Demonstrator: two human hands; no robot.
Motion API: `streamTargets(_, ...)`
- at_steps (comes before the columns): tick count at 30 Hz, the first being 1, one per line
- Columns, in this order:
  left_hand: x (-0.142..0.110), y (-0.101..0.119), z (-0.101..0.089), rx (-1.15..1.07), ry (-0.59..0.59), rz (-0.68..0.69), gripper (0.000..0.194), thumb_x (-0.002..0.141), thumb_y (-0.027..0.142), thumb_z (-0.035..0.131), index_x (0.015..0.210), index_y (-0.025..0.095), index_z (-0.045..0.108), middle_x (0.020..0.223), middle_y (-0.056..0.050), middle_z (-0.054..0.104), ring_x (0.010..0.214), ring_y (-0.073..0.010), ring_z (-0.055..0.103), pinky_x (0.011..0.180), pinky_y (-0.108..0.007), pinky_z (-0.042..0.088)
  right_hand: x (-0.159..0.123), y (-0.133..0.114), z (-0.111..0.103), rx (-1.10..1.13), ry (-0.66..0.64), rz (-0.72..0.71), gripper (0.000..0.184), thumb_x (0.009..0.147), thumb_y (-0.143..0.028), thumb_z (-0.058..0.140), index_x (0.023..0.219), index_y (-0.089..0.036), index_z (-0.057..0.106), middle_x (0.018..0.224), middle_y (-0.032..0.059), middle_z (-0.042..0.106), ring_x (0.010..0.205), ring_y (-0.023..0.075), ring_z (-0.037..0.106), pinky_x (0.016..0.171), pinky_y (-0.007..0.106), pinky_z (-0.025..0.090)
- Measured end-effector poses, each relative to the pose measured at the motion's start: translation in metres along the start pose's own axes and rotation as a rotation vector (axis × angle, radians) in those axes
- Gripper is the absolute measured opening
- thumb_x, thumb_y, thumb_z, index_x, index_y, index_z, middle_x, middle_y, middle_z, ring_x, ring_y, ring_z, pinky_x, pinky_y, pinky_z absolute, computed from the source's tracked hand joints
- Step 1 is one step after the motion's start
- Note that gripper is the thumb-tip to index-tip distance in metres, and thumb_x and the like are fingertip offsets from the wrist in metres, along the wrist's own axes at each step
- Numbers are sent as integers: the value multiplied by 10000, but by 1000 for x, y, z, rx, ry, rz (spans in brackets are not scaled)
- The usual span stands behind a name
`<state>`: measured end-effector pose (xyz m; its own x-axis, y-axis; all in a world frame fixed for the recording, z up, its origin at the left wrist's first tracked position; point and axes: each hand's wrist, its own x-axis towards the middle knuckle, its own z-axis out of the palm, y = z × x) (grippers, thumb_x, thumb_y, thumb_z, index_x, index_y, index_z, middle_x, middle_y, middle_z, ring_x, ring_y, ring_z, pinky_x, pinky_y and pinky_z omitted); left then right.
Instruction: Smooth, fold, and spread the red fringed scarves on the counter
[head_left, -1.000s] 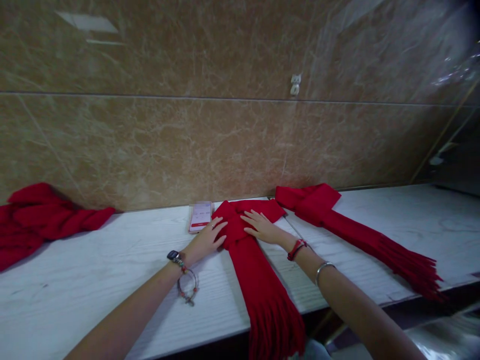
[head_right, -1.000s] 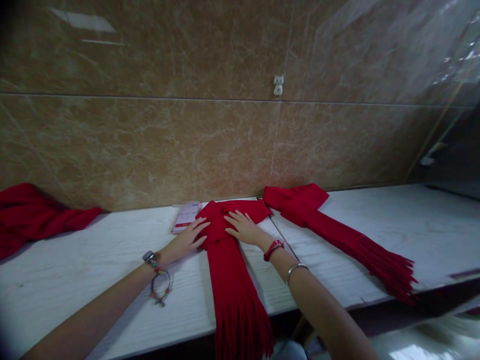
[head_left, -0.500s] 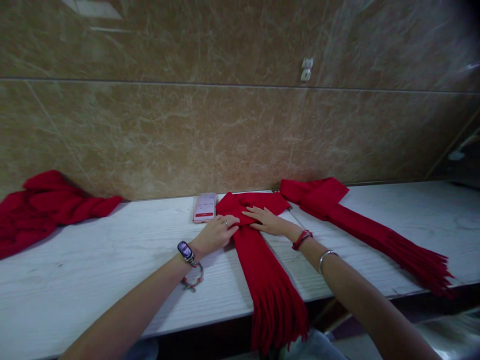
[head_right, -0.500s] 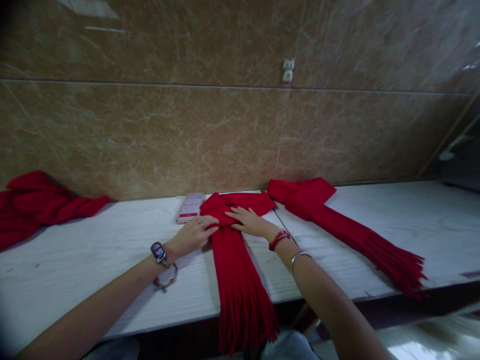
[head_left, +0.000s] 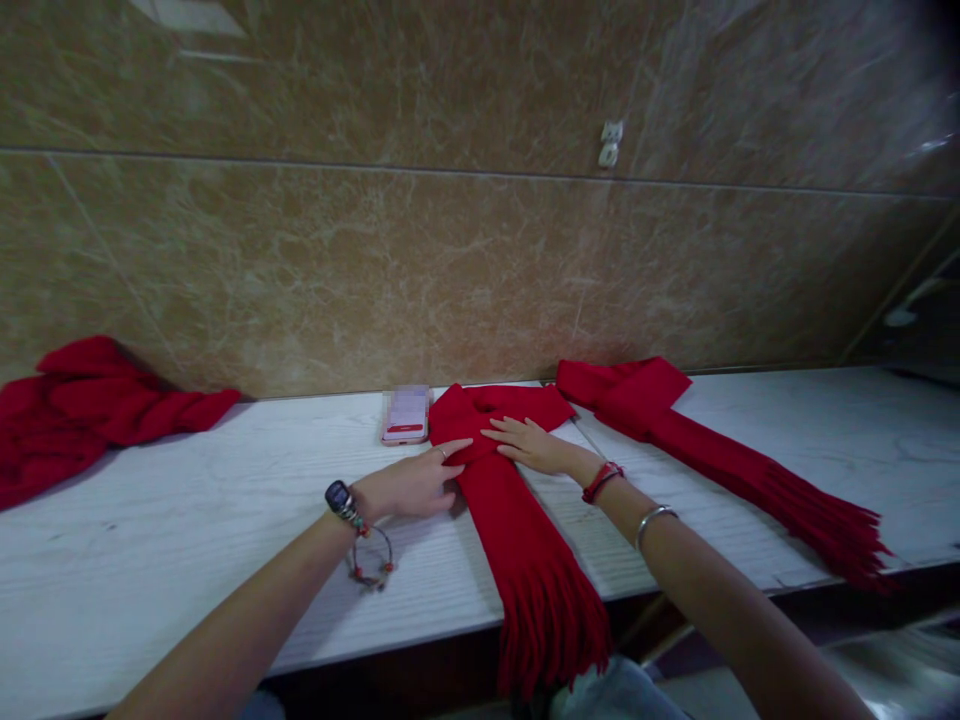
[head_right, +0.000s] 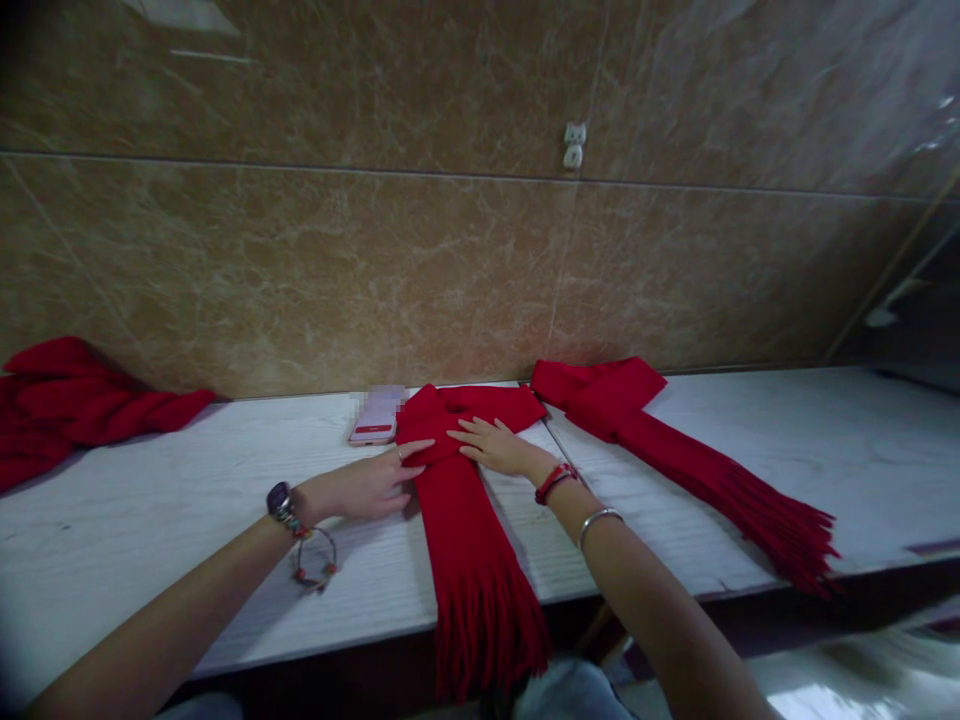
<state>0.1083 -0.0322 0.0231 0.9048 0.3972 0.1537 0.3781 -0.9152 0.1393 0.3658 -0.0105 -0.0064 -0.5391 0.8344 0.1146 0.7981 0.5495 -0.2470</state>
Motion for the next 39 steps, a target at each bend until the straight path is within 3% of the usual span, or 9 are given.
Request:
streamTargets(4,-8,-5,-8,-174,-81,-26,374,784,223,554,1156,190,573,1418,-95,303,1284,-254,305,1034,-345,295,0,16,5,14,0,43,456,927,-408,195,1348,-295,327,1436,49,285,1325,204,202,1051,505,138)
streamTargets(9,-11,-11,-20,-412,-114,-43,212,837,282,504,886,211,697,1317,-29,471,1259,-186,356,1005,-270,312,4,38,4,-124,211,173,436,895,-349,321,1294,-208,426,1388,95,369,1298,228,267,1040,488,195)
streamTargets(11,-7,-19,-22,-403,-6,-99,272,862,278,444,813,194,699,1277,-36,512,1197,-173,436,981,-266,335,5,47,4,-169,350,313,456,863,-298,383,1287,-134,425,1348,145,411,1268,240,318,1026,446,251)
streamTargets(15,20,-52,-23,-221,390,-330,250,836,254,440,899,163,663,1164,-77,586,1095,-188,510,972,-308,343,3,60,3,-159,483,559,483,814,-237,436,1268,-73,420,1201,190,531,1136,255,477,946,373,362)
streamTargets(20,67,-91,-25,-275,325,-687,360,664,304,660,977,133,612,1066,-125,628,1054,-265,537,887,-306,391,3,67,3,24,551,731,550,782,-255,488,1290,-75,380,1096,209,590,1017,298,564,853,380,420)
streamTargets(28,86,-103,-21,-546,246,-706,225,638,267,664,809,123,639,679,-31,673,756,-204,626,653,-256,468,3,89,-5,725,804,646,506,633,-271,638,1114,-146,547,883,93,675,849,247,627,783,392,470)
streamTargets(31,73,-101,-16,-770,256,-685,193,693,187,606,861,91,620,729,-59,678,748,-194,639,665,-271,493,-1,92,-9,844,796,608,360,617,-256,634,948,-118,619,738,70,676,744,227,640,713,368,498)
streamTargets(35,56,-99,-6,-1227,406,-648,254,722,97,573,976,105,564,859,-87,676,789,-169,647,738,-291,510,-6,89,-13,993,822,557,193,600,-185,610,787,-145,632,647,49,667,679,203,639,669,338,508)
streamTargets(39,53,-98,1,-974,529,-735,341,743,107,577,1075,123,503,950,-103,659,829,-173,644,737,-297,516,-6,85,-14,1043,850,552,189,577,-159,615,765,-152,624,606,28,653,638,186,628,636,324,504)
